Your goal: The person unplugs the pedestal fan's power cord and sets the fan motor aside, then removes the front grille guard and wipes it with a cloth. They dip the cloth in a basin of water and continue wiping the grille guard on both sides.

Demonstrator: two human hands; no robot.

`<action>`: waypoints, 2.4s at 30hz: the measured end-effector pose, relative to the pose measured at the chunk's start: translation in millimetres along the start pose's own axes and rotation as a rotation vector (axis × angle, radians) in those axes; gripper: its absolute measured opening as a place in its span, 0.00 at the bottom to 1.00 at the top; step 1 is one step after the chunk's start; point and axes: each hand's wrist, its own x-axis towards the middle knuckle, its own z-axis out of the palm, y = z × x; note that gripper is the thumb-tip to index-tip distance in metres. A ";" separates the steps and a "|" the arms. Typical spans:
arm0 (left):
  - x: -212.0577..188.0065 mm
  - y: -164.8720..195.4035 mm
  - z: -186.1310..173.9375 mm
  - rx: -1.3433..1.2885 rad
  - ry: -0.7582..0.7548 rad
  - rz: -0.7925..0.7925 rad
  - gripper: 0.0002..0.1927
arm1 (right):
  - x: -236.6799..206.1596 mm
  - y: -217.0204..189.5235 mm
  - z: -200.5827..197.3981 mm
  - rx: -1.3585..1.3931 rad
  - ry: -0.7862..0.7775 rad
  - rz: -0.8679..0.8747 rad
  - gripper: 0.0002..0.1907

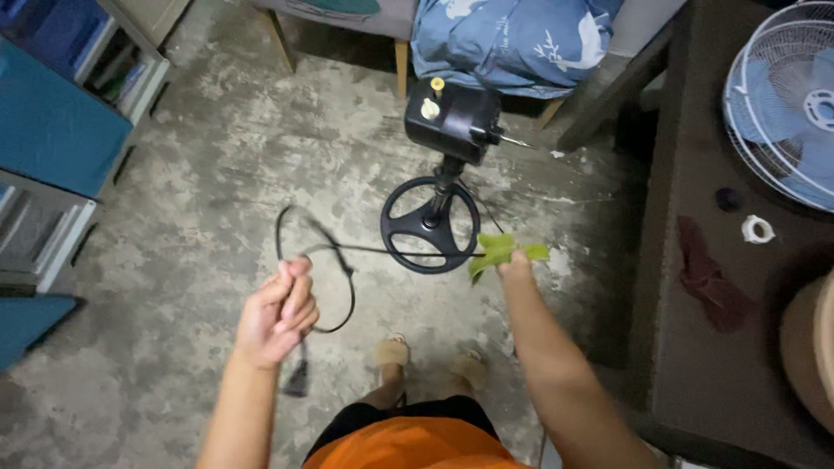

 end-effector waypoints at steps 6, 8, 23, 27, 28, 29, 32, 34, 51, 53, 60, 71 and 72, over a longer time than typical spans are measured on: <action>76.3 -53.6 -60.0 0.459 0.458 0.283 0.13 | -27.8 80.8 1.0 0.070 -0.276 -0.116 0.21; 114.3 -90.7 -74.1 0.749 0.300 0.307 0.17 | -38.8 103.6 0.6 0.113 -0.450 -0.033 0.18; 159.1 -141.7 -66.3 1.554 -0.007 -0.213 0.15 | 65.1 43.5 59.4 -0.279 -0.340 0.217 0.17; 154.5 -117.3 -45.1 1.378 0.130 -0.503 0.17 | 100.3 33.7 100.5 -0.568 -0.357 0.107 0.17; 153.1 -113.2 -39.4 1.324 0.121 -0.519 0.16 | 106.1 32.9 110.1 -0.641 -0.362 0.060 0.17; 153.1 -109.7 -35.0 1.271 0.111 -0.533 0.16 | 110.5 32.7 118.0 -0.709 -0.364 0.011 0.17; 151.1 -104.6 -25.2 1.352 0.143 -0.504 0.16 | 116.7 32.9 134.1 -0.867 -0.378 -0.143 0.17; 153.6 -105.1 -23.6 1.242 0.175 -0.558 0.15 | 117.1 33.8 137.8 -0.922 -0.396 -0.232 0.17; 187.2 -141.8 -36.4 1.216 0.121 -0.437 0.14 | -29.6 10.9 11.7 -0.311 -0.426 -0.003 0.18; 188.9 -158.0 -43.6 1.206 0.096 -0.424 0.15 | -59.2 1.7 -9.1 -0.354 -0.386 -0.168 0.19; 200.4 -211.8 -35.5 1.179 0.111 -0.412 0.11 | -153.5 -61.6 -140.9 -1.068 0.069 -0.895 0.19; 206.3 -278.0 -20.4 1.291 0.208 -0.518 0.10 | -176.9 -171.5 -292.3 -1.470 0.544 -0.907 0.20; 209.2 -278.5 -20.4 1.289 0.193 -0.537 0.09 | -173.9 -179.1 -292.7 -1.557 0.574 -0.795 0.23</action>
